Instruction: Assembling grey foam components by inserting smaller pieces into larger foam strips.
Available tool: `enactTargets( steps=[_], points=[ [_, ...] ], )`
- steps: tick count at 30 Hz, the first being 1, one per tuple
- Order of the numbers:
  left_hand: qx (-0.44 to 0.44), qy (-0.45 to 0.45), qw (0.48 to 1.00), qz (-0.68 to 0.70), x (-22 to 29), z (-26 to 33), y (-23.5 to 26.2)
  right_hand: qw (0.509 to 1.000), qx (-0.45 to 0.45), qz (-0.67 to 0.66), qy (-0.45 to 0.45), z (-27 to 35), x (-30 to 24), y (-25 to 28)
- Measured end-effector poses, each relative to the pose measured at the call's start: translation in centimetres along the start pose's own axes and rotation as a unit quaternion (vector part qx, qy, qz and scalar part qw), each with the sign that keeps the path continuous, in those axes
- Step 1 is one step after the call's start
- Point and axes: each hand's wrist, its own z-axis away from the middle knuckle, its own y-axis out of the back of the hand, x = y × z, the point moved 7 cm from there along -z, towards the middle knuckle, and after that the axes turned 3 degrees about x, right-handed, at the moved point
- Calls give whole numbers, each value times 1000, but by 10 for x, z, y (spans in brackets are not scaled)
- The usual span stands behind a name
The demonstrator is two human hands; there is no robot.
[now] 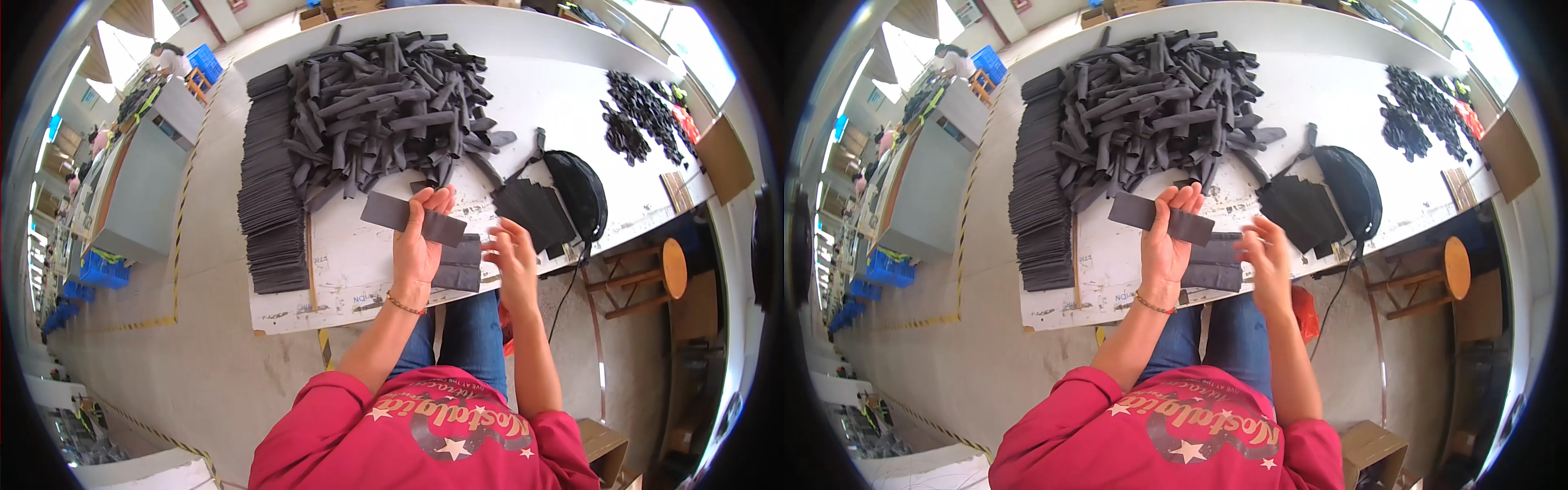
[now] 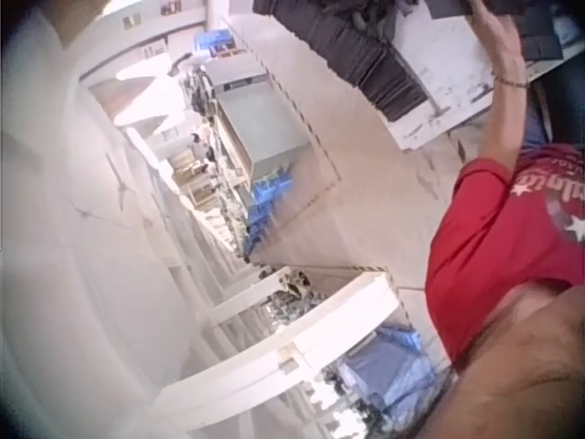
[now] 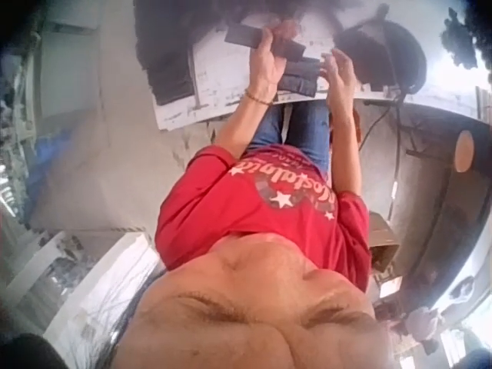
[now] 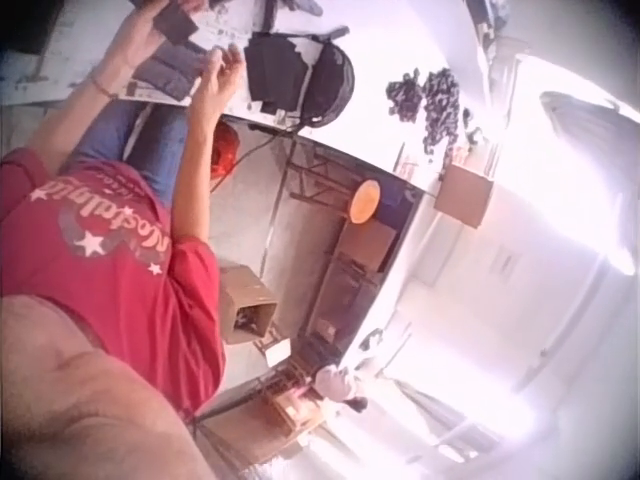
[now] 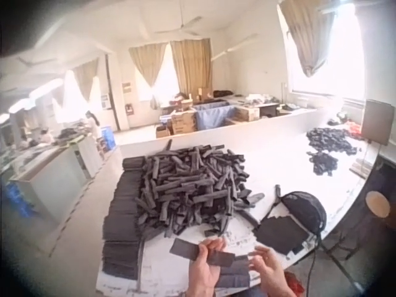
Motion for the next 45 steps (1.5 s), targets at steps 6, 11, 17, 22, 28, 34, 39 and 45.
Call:
enactTargets(
  steps=[6,11,17,22,28,34,39,45],
  points=[
    [96,25,995,-31,9,13,15,953,-46,234,187,3,-13,-24],
    [123,15,988,-87,20,15,43,958,-59,191,206,6,-12,-14],
    [152,46,986,-46,11,16,62,983,-66,170,35,-10,26,-2],
    [198,13,965,-173,26,24,114,963,-50,265,-24,-10,55,44],
    [109,-5,926,-360,10,-23,72,863,-64,487,119,4,73,42],
    [9,162,873,-461,-115,-107,65,710,10,636,302,-62,37,92],
    [132,55,726,-673,-177,-171,103,555,-104,770,297,-86,73,88],
    [117,-13,689,-715,-190,-178,95,519,-178,785,287,-72,90,87]
  ],
)
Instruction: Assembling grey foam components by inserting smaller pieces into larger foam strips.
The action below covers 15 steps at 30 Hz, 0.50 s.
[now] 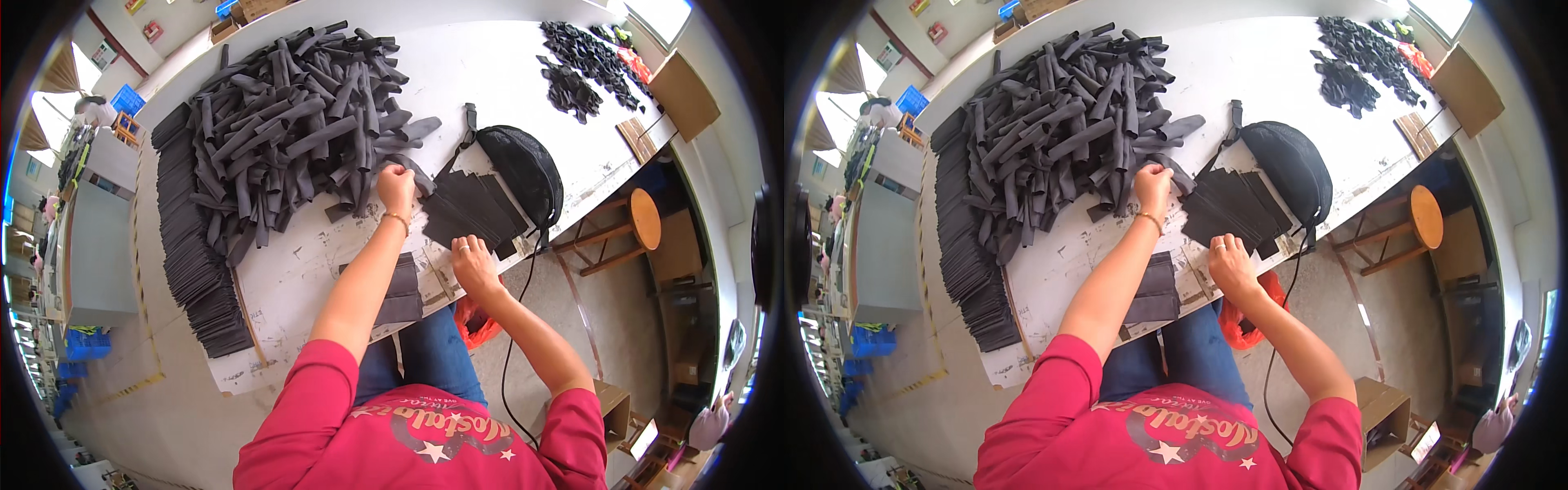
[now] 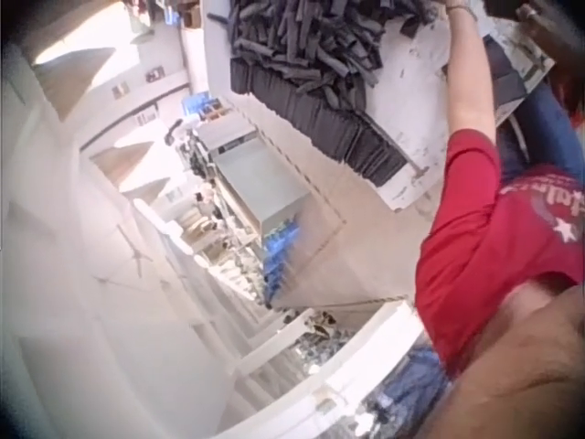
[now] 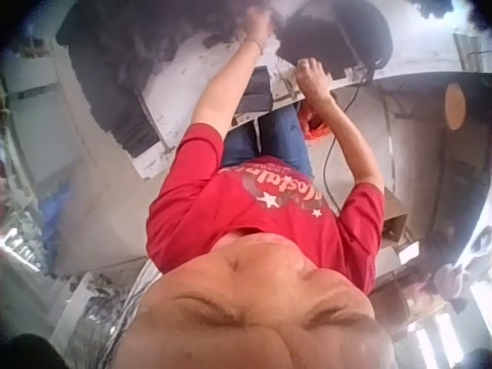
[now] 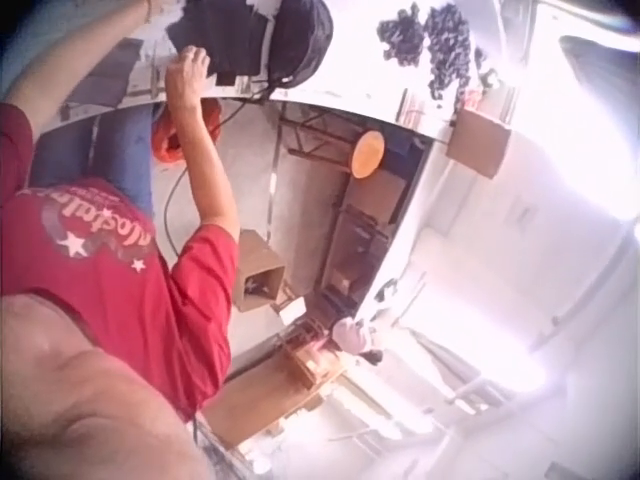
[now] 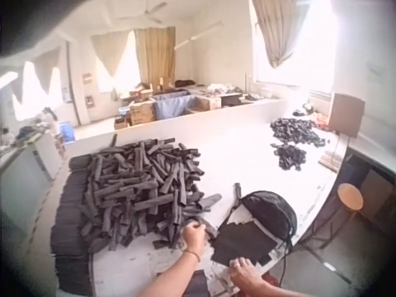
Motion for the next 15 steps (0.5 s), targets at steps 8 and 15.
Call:
enactTargets(
  steps=[8,15],
  points=[
    [-188,177,879,402,-4,65,54,993,-4,-119,18,75,-17,21],
    [-234,193,798,521,10,105,100,896,145,-385,-167,60,30,63]
  ],
)
